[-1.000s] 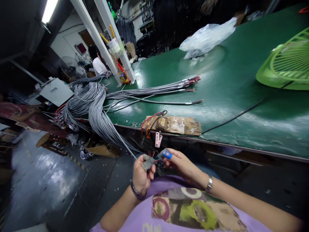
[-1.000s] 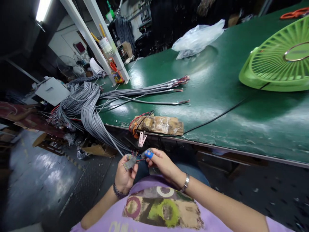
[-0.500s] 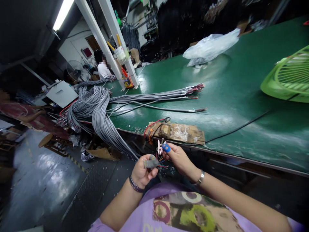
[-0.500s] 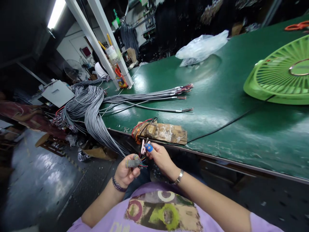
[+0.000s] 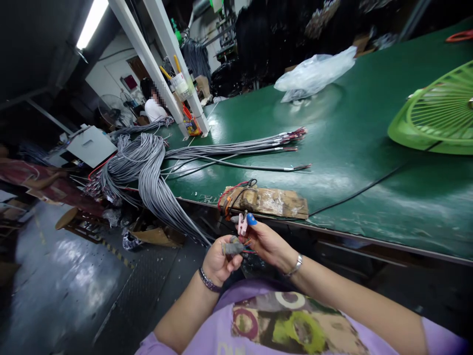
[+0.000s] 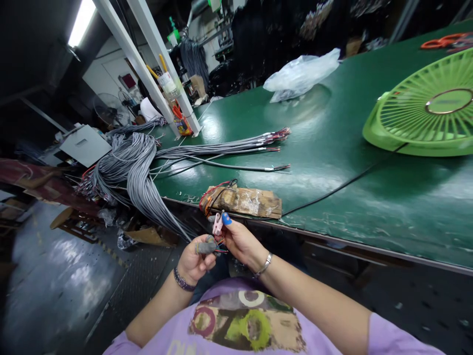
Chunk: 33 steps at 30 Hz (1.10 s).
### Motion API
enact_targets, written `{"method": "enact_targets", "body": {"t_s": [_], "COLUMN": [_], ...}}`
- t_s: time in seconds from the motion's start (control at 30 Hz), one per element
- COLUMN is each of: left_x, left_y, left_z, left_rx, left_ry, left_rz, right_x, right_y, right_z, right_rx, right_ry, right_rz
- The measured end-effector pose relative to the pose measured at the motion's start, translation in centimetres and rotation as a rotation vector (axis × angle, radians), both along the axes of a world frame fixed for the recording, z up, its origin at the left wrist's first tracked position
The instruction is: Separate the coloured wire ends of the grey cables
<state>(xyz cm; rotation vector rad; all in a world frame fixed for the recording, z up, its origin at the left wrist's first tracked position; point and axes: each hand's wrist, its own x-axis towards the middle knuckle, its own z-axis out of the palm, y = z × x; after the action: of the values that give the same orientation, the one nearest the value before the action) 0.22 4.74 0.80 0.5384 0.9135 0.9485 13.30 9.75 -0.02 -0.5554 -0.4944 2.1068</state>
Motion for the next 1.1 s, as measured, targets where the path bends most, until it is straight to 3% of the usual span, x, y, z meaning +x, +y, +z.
{"method": "enact_targets", "body": {"t_s": [0.3, 0.53, 0.77, 1.1], "left_x": [1.0, 2.0, 1.9, 1.8], "left_y": [-2.0, -2.8, -1.7, -1.5], "left_z": [1.1, 1.2, 1.4, 1.0], "left_rx": [0.083, 0.143, 0.111, 0.063], "left_ry": [0.197, 0.261, 0.188, 0.163], "left_rz": [0.143, 0.26, 0.273, 0.247], "right_x": [0.9, 1.1, 1.1, 0.6], "right_y": [-0.1, -0.5, -0.1, 0.1], "right_z": [-0.4, 0.1, 1.1, 0.0], "right_rx": [0.008, 0.143, 0.083, 0.055], "right_ry": [0.017, -0.094, -0.235, -0.068], "right_rz": [0.146, 0.074, 0.082, 0.027]}}
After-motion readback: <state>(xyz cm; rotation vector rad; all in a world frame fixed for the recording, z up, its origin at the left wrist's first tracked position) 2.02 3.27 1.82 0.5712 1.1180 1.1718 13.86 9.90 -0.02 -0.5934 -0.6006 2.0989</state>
